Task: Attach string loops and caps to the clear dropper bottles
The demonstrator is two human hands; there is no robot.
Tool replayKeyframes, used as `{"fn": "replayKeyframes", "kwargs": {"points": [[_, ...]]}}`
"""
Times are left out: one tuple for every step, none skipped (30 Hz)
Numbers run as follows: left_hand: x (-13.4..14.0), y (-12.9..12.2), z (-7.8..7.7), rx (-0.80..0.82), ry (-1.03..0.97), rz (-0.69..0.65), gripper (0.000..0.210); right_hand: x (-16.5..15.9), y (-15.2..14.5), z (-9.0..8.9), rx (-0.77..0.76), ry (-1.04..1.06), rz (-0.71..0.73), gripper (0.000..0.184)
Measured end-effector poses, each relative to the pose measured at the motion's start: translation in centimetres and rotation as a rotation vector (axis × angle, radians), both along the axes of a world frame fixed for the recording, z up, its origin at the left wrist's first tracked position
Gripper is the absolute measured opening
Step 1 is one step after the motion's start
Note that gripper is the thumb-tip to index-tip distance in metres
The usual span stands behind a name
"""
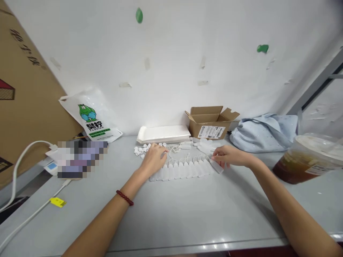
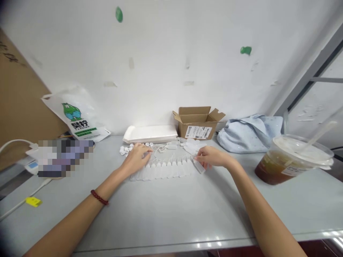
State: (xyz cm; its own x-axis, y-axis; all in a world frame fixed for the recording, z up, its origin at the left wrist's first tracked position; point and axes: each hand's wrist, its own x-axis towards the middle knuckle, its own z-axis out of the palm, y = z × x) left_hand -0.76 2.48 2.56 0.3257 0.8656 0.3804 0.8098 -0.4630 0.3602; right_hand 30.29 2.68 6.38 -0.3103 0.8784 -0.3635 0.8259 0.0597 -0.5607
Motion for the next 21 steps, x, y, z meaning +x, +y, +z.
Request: {"fn": "replayKeyframes", "kwargs": {"points": [[0.1,-0.1,0.0,-0.003,0.012,-0.002,0.027,-0.1,0.0,0.0,0.015,-0.001,0.0,0.028],[0.3,-0.2,0.0,-0.009,0.022,-0.003,0.027,-0.1,0.0,0.0,0.036,-0.011,-0.003,0.027],[0.4,-0.2,0.1,-0.015,0.029,-0.001,0.026,-0.2,0.0,0.0,0.069,-0.033,-0.008,0.026],[0.5,-0.2,0.1,-0.019,0.029,0.002,0.026,-0.3,0.0,0.0,0.115,-0.068,-0.018,0.025],[0.6,-0.2,0.2,-0.019,0.023,0.004,0.027,-0.4,0.0,0.0,0.176,-0.108,-0.035,0.024],[0.7,-0.1,0.3,-0.017,0.015,0.006,0.027,-0.6,0.0,0.0,0.252,-0.149,-0.057,0.023],[0.9,-0.1,0.3,-0.013,0.007,0.005,0.028,-0.8,0.0,0.0,0.335,-0.187,-0.085,0.021],[1.0,0.0,0.3,-0.008,0.003,0.0,0.029,-1.0,0.1,-0.1,0.418,-0.217,-0.116,0.019],[1.2,0.1,0.3,-0.002,0.004,-0.008,0.03,-1.3,0.2,-0.3,0.495,-0.236,-0.143,0.018],[1.3,0.3,0.2,0.005,0.01,-0.019,0.031,-1.6,0.3,-0.4,0.563,-0.245,-0.165,0.017],[1.5,0.4,0.1,0.014,0.019,-0.031,0.032,-1.8,0.4,-0.6,0.618,-0.25,-0.18,0.017],[1.6,0.5,0.0,0.025,0.031,-0.041,0.033,-2.1,0.5,-0.9,0.66,-0.253,-0.189,0.018],[1.8,0.6,-0.2,0.036,0.043,-0.046,0.034,-2.3,0.6,-1.1,0.693,-0.258,-0.191,0.019],[1.8,0.7,-0.3,0.043,0.057,-0.047,0.035,-2.6,0.7,-1.3,0.72,-0.268,-0.188,0.02],[1.9,0.8,-0.5,0.044,0.071,-0.046,0.037,-2.8,0.8,-1.6,0.737,-0.282,-0.18,0.021],[1.9,0.9,-0.6,0.038,0.085,-0.044,0.04,-2.9,0.9,-1.7,0.743,-0.297,-0.17,0.022],[2.0,0.9,-0.6,0.028,0.097,-0.043,0.044,-3.1,0.9,-1.9,0.742,-0.31,-0.157,0.023],[1.9,1.0,-0.7,0.016,0.108,-0.044,0.047,-3.3,0.9,-2.0,0.735,-0.318,-0.144,0.024],[1.9,1.1,-0.7,0.004,0.116,-0.049,0.05,-3.4,0.9,-2.0,0.722,-0.322,-0.131,0.025],[1.9,1.1,-0.7,-0.007,0.124,-0.054,0.052,-3.5,0.8,-2.0,0.708,-0.325,-0.119,0.026],[1.8,1.2,-0.7,-0.013,0.129,-0.057,0.053,-3.7,0.8,-2.0,0.699,-0.326,-0.108,0.027]]}}
